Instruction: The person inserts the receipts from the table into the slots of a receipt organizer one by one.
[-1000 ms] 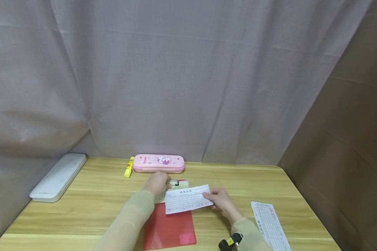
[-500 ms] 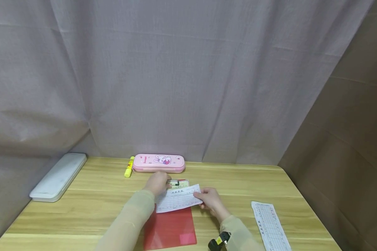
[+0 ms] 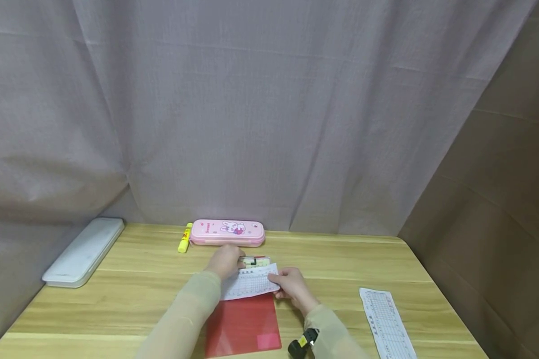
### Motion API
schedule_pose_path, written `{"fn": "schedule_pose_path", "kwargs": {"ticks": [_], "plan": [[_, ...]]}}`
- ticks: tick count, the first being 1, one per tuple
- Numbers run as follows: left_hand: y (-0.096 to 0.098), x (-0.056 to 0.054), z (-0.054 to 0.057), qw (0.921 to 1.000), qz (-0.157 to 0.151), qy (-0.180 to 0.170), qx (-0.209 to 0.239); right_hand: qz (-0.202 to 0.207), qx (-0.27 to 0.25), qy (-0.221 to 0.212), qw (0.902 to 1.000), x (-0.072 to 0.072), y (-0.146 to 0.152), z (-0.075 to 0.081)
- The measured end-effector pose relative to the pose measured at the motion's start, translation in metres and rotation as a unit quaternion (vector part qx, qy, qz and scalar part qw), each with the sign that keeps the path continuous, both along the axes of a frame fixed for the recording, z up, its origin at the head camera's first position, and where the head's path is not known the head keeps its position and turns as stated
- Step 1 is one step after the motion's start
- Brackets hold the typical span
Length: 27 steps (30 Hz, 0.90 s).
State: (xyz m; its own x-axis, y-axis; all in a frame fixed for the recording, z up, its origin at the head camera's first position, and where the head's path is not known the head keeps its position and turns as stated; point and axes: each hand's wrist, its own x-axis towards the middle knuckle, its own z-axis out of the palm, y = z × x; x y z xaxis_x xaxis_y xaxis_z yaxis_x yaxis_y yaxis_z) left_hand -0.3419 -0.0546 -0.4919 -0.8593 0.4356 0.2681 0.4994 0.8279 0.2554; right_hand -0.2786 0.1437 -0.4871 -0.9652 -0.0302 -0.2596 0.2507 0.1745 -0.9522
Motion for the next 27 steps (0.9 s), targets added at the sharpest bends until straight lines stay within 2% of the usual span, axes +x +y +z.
{"fn": "schedule_pose_path", "kwargs": {"ticks": [7, 21, 24, 27], "plan": [[0.0003, 0.0006, -0.0006, 1.0, 0.004, -0.004, 0.003, 0.008, -0.032, -0.018, 0.9993, -0.0018, -0.0063, -0.0007], [-0.0016, -0.0017, 0.0012, 0.9998, -0.005, -0.015, 0.015, 0.003, -0.014, -0.04, 0.9991, -0.0082, -0.0091, -0.0053], [-0.0009, -0.0017, 0.0014, 0.9999, -0.005, -0.011, 0.006, 0.011, -0.007, -0.038, 0.9992, -0.0083, -0.0092, -0.0037], [-0.0005, -0.0007, 0.0013, 0.9997, -0.008, 0.002, -0.024, 0.019, 0.005, -0.031, 0.9993, -0.0076, -0.0103, -0.0026]]}}
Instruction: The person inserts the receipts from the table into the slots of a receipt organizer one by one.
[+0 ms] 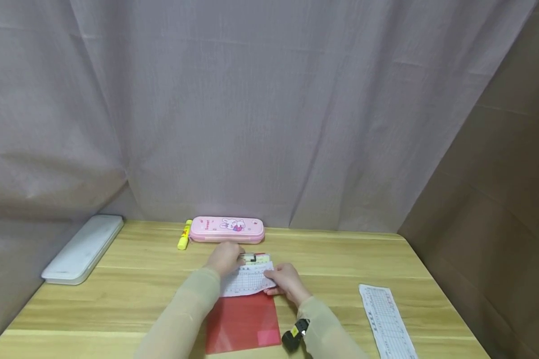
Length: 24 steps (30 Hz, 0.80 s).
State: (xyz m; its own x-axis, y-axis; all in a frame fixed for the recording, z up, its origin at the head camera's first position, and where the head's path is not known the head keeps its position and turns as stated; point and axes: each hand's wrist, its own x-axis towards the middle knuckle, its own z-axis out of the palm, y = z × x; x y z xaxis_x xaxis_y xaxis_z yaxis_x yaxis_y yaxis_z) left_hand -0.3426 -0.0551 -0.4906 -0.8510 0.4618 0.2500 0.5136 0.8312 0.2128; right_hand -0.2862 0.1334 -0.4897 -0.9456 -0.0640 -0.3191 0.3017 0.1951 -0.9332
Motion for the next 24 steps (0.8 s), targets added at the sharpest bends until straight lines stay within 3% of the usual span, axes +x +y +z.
{"fn": "schedule_pose_path", "kwargs": {"ticks": [5, 11, 24], "plan": [[0.003, 0.002, 0.004, 0.9988, -0.011, 0.018, -0.045, 0.0, 0.05, 0.02, 0.9986, 0.0, -0.004, 0.0], [0.002, -0.001, 0.005, 0.9993, -0.01, 0.013, -0.035, -0.018, 0.119, 0.025, 0.9924, -0.005, -0.012, 0.0], [0.003, 0.0, 0.005, 0.9994, -0.011, 0.017, -0.028, -0.035, 0.15, 0.009, 0.988, -0.01, -0.016, 0.0]]}}
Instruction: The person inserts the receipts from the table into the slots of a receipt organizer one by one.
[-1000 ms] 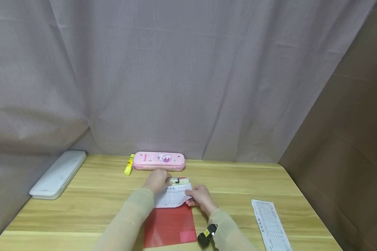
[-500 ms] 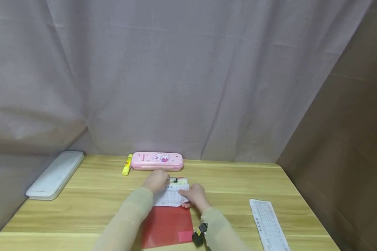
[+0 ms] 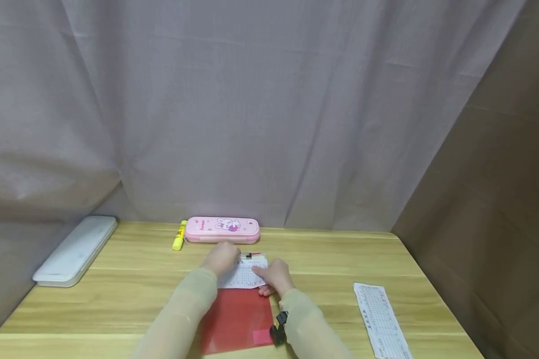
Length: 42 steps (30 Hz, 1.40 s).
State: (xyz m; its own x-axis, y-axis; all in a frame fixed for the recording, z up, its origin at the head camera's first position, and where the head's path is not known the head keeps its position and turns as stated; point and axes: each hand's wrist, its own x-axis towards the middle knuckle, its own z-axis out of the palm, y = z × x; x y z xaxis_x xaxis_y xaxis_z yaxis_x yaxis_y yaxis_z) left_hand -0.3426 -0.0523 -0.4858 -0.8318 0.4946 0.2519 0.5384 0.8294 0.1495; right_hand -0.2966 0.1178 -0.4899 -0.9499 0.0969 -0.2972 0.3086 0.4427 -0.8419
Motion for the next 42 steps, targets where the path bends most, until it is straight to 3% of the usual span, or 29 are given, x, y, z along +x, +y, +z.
{"fn": "schedule_pose_path", "kwargs": {"ticks": [13, 20, 29, 37, 42], "plan": [[0.001, 0.007, 0.001, 0.9987, -0.015, 0.034, -0.035, -0.027, 0.044, -0.012, 0.9986, -0.002, -0.004, 0.007], [0.002, 0.006, 0.0, 0.9999, 0.005, 0.011, -0.007, -0.024, 0.042, -0.015, 0.9987, -0.003, -0.003, 0.004], [-0.001, 0.003, -0.002, 0.9991, 0.009, -0.03, 0.028, 0.014, 0.011, 0.009, 0.9998, 0.005, 0.001, 0.005], [-0.002, 0.004, -0.004, 0.9987, 0.006, -0.022, 0.045, 0.074, 0.088, 0.043, 0.9924, 0.01, 0.011, 0.008], [-0.003, 0.005, -0.001, 0.9977, 0.013, -0.036, 0.056, 0.094, 0.105, 0.072, 0.9874, 0.009, 0.025, 0.01]]}}
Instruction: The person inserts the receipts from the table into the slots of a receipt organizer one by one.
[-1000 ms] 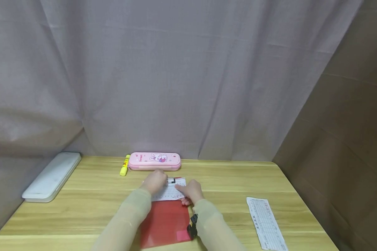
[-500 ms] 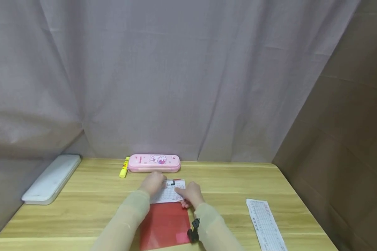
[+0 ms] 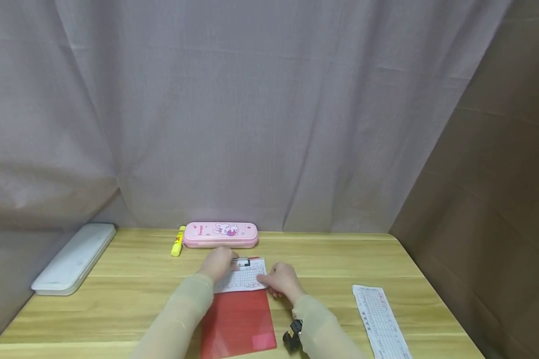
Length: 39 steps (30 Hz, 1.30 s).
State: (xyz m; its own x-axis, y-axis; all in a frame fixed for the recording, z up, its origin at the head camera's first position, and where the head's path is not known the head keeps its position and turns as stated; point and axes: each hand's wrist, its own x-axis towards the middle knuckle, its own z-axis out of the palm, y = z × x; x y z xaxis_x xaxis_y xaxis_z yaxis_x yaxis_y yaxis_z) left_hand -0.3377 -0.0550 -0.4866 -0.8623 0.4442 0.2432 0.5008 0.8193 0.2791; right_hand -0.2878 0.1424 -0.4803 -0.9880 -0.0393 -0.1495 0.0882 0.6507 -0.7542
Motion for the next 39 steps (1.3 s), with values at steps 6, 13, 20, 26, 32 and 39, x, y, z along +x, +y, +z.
{"fn": "schedule_pose_path", "kwargs": {"ticks": [6, 13, 20, 26, 32, 39], "plan": [[0.0, 0.0, 0.003, 0.9999, 0.008, -0.014, 0.003, 0.004, 0.019, 0.026, 0.9995, 0.001, 0.024, 0.002], [-0.002, -0.003, 0.001, 0.9998, 0.004, -0.018, 0.008, -0.005, 0.031, 0.051, 0.9982, 0.004, 0.058, 0.004], [-0.003, -0.003, 0.001, 0.9995, 0.005, -0.028, 0.015, 0.004, 0.061, 0.087, 0.9943, 0.01, 0.092, 0.005], [-0.003, -0.003, 0.001, 0.9993, 0.004, -0.032, 0.017, -0.004, 0.065, 0.088, 0.994, 0.016, 0.123, 0.005], [-0.005, -0.004, -0.001, 0.9991, 0.007, -0.036, 0.021, 0.005, 0.056, 0.07, 0.9959, 0.024, 0.151, 0.006], [-0.006, -0.005, -0.002, 0.9987, 0.005, -0.044, 0.024, 0.024, 0.087, 0.089, 0.9919, 0.033, 0.188, 0.005]]}}
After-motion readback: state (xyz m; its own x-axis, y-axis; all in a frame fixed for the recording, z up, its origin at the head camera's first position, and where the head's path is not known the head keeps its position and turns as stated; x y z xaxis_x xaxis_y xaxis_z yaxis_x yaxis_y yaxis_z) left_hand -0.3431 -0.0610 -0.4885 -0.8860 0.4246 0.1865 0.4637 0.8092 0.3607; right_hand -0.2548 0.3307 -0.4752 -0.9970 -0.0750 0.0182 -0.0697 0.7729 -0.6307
